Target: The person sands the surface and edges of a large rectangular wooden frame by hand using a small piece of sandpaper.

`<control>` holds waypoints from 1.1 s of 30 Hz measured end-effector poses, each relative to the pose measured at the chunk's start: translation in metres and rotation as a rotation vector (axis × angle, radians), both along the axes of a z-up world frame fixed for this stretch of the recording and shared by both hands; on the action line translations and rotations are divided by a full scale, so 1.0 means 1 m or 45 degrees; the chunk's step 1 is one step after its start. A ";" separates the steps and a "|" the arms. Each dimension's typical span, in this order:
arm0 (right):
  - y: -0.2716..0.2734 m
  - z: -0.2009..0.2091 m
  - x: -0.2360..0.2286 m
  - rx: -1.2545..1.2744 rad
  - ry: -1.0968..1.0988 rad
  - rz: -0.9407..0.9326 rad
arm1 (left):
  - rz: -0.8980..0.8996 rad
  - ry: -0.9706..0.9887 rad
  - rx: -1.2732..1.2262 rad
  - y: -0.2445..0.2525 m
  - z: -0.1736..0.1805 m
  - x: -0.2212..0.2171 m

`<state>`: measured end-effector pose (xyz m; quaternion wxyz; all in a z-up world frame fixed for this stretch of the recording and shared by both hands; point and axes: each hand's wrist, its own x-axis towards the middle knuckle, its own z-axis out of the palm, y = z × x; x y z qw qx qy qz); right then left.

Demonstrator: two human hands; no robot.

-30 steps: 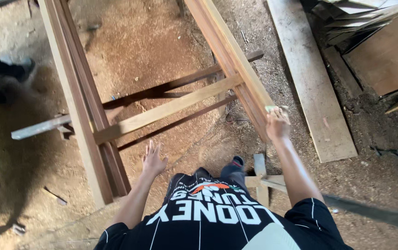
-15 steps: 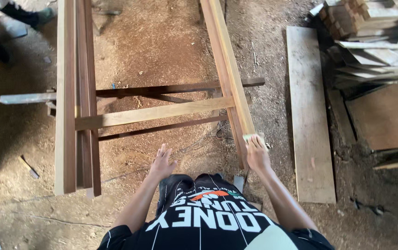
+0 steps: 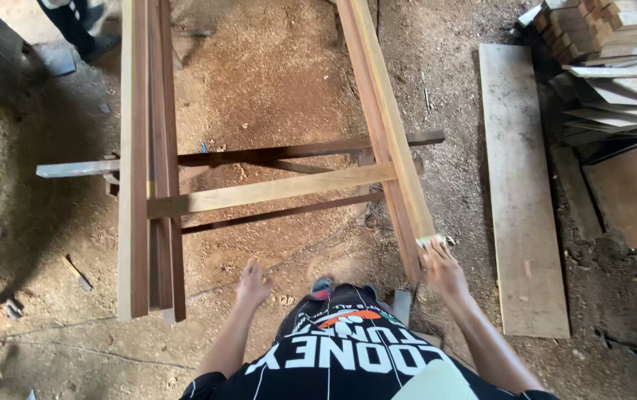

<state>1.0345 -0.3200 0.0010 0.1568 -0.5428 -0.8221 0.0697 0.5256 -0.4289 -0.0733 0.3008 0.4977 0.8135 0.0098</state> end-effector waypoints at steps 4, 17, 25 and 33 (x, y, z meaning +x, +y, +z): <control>0.043 -0.006 -0.026 -0.285 0.067 -0.220 | -0.215 -0.107 0.222 0.055 0.001 0.020; -0.003 0.006 -0.008 -0.255 0.107 -0.211 | -0.575 -0.307 0.437 0.158 0.057 0.123; 0.027 0.006 -0.009 -0.194 0.161 -0.118 | -0.611 -0.598 0.547 0.165 0.033 0.194; 0.018 0.015 -0.007 -0.090 0.216 0.028 | -0.753 -0.534 0.530 0.209 0.070 0.275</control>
